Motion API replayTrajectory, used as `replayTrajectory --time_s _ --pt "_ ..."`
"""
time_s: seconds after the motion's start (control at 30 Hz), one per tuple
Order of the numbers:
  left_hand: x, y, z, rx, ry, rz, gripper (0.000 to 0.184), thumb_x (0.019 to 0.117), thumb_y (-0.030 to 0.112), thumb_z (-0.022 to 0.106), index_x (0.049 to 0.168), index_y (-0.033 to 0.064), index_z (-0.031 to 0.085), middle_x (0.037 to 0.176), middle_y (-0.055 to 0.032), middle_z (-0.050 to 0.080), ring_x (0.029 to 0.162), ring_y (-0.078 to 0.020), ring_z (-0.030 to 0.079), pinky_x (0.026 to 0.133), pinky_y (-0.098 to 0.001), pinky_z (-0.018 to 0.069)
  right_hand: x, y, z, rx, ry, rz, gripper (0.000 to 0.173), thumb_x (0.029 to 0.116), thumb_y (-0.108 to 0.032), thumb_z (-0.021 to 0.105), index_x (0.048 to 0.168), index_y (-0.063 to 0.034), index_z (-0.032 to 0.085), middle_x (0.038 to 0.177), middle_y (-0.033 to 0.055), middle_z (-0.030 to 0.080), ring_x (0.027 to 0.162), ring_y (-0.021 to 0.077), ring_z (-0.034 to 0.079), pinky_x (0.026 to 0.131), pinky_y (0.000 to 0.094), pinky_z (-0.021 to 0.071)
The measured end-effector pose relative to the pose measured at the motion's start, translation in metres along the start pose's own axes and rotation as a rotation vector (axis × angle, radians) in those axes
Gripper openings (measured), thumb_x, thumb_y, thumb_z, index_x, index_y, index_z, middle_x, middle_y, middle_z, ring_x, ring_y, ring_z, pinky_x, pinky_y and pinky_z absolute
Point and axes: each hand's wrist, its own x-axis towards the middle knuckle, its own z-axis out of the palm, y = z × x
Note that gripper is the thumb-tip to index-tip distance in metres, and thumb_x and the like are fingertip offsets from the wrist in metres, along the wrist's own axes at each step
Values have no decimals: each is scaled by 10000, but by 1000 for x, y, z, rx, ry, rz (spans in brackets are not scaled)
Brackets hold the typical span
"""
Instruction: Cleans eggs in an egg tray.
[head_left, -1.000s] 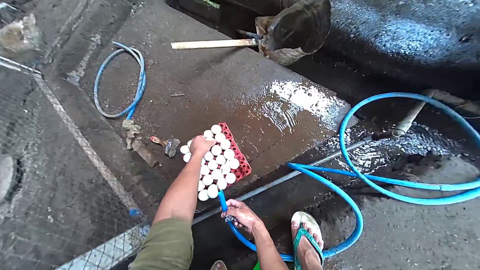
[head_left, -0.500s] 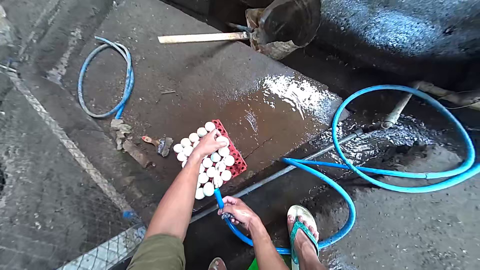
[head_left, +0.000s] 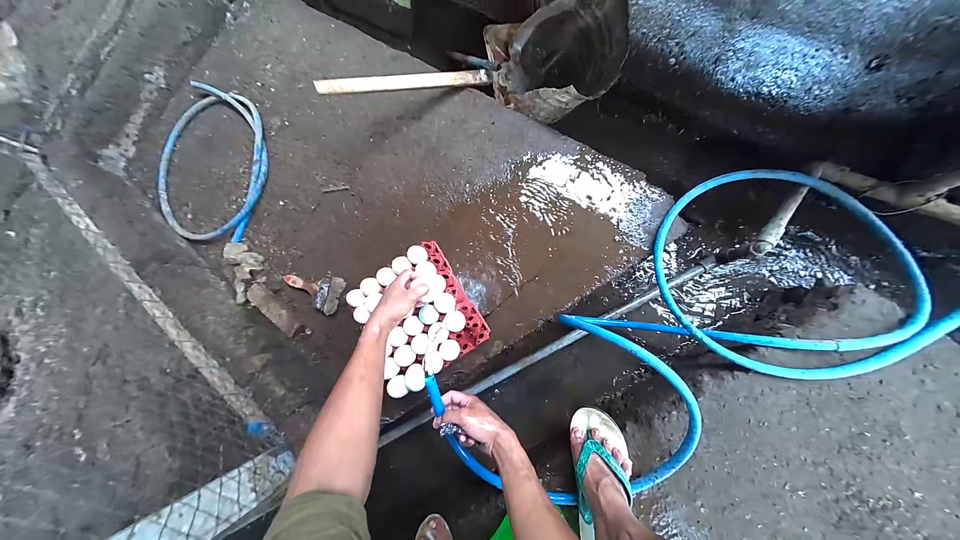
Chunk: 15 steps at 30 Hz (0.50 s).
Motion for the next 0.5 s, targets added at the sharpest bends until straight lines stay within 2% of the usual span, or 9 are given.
replayTrajectory --time_s 0.07,0.1,0.17,0.23,0.33,0.4,0.43,0.5 --pt "-20 -15 3 -280 50 -3 297 1076 144 401 1327 16 493 959 -83 616 763 -146 619 726 -325 551 2 -2 4 -21 5 12 244 990 -83 590 1233 -67 604 892 44 674 485 31 438 424 188 352" --pt "-37 -20 7 -398 68 -23 316 1092 176 353 1336 21 480 941 -66 620 742 -135 619 704 -314 552 2 -2 6 -31 7 18 249 991 -88 593 1239 -71 603 900 44 673 488 32 439 427 189 357" --pt "-75 -32 16 -578 71 -59 374 1107 231 297 1378 18 444 1009 -90 629 811 -160 634 764 -343 563 4 -2 13 -48 18 36 264 990 -91 601 1253 -76 608 910 51 680 490 39 444 430 194 361" --pt "-111 -40 30 -662 90 -83 381 1117 263 263 1320 14 468 886 -89 660 730 -171 656 698 -335 578 4 -2 19 -99 16 58 284 1002 -106 589 1286 -89 599 941 52 691 495 40 449 434 196 362" --pt "-157 -42 43 -798 136 -107 418 1131 308 205 1345 22 421 799 -115 670 681 -214 673 673 -360 589 0 -2 24 -213 15 52 302 1019 -131 555 1318 -108 593 980 52 701 514 42 462 450 208 376" --pt "-181 -41 48 -831 196 -65 397 1128 297 223 1380 32 378 778 -112 649 632 -216 661 623 -364 589 -4 1 24 -266 150 -23 268 1027 -156 572 1279 -91 633 926 54 665 563 66 488 501 238 418" --pt "-192 -38 51 -807 240 -46 385 1126 272 253 1397 23 364 748 -104 626 582 -200 634 578 -350 575 -4 2 24 -238 295 -94 262 1035 -166 577 1260 -54 651 929 84 666 604 100 511 550 280 445" --pt "-214 -30 56 -738 296 -45 390 1126 268 314 1414 14 384 707 -91 591 489 -156 565 484 -303 523 -8 -2 29 -68 562 -267 291 1070 -154 500 1274 29 599 925 142 647 631 153 543 584 337 481"
